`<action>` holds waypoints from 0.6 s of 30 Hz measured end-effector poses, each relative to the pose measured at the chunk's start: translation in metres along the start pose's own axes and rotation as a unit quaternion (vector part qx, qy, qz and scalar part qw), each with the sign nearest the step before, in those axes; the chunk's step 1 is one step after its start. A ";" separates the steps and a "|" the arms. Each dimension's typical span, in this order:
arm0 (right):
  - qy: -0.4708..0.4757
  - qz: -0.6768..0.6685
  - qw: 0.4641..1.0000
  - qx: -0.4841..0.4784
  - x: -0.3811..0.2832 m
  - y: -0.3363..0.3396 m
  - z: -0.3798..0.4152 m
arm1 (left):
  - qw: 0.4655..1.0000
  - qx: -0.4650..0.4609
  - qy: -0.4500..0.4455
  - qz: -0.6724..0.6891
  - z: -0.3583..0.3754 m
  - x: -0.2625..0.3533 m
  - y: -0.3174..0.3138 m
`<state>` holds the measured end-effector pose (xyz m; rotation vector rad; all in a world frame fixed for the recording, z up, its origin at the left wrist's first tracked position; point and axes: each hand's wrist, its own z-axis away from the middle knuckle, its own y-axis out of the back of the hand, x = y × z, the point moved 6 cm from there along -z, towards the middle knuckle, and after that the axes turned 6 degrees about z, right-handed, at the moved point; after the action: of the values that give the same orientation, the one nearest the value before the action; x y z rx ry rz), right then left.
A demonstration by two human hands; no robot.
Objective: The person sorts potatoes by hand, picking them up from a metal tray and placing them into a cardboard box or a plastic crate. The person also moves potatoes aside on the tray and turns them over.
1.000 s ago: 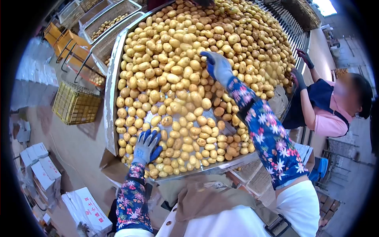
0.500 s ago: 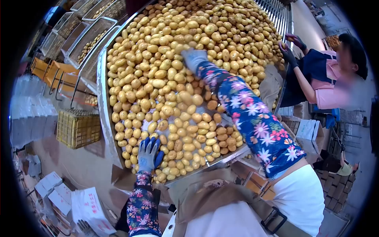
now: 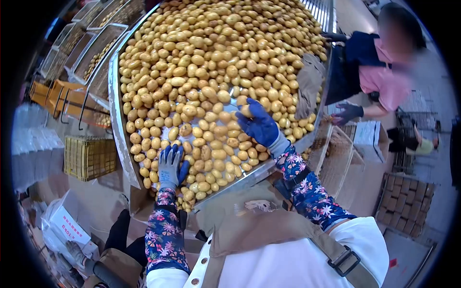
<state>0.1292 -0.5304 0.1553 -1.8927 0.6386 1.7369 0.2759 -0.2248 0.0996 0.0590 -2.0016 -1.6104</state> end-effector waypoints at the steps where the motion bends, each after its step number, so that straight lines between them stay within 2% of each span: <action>1: -0.114 -0.080 0.990 -0.004 -0.026 -0.005 0.013 | 1.000 0.002 -0.002 -0.003 0.001 0.000 -0.002; 2: -0.224 -0.162 0.961 -0.012 -0.067 -0.019 0.020 | 1.000 0.005 -0.003 -0.006 0.001 0.001 -0.001; 3: -0.185 -0.005 0.982 -0.038 -0.089 -0.019 0.024 | 1.000 0.003 -0.013 -0.010 0.001 0.003 0.000; 4: -0.137 0.059 0.988 -0.047 -0.094 -0.015 0.030 | 1.000 0.010 -0.013 0.004 0.001 0.005 0.002; 6: -0.110 0.049 0.992 -0.036 -0.105 -0.010 0.044 | 1.000 0.013 -0.023 0.016 0.001 0.010 0.003; 10: -0.032 0.140 0.989 -0.017 -0.136 -0.001 0.068 | 0.999 0.026 -0.020 0.013 0.002 0.012 0.002; 12: 0.054 0.304 0.951 -0.022 -0.158 0.000 0.078 | 0.999 0.031 -0.013 0.005 0.002 0.015 0.004; 14: 0.057 0.294 0.954 -0.007 -0.162 0.005 0.086 | 0.999 0.039 -0.016 -0.002 0.002 0.018 0.003; 16: 0.138 0.392 0.910 -0.004 -0.168 0.007 0.094 | 0.999 0.054 0.003 -0.010 0.004 0.017 0.002; 18: 0.141 0.378 0.915 0.007 -0.169 0.009 0.100 | 0.998 0.065 0.001 -0.016 0.005 0.020 0.000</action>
<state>0.0330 -0.4708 0.3160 -2.0501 1.6652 1.8614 0.2574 -0.2281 0.1066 0.1424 -2.1129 -1.4967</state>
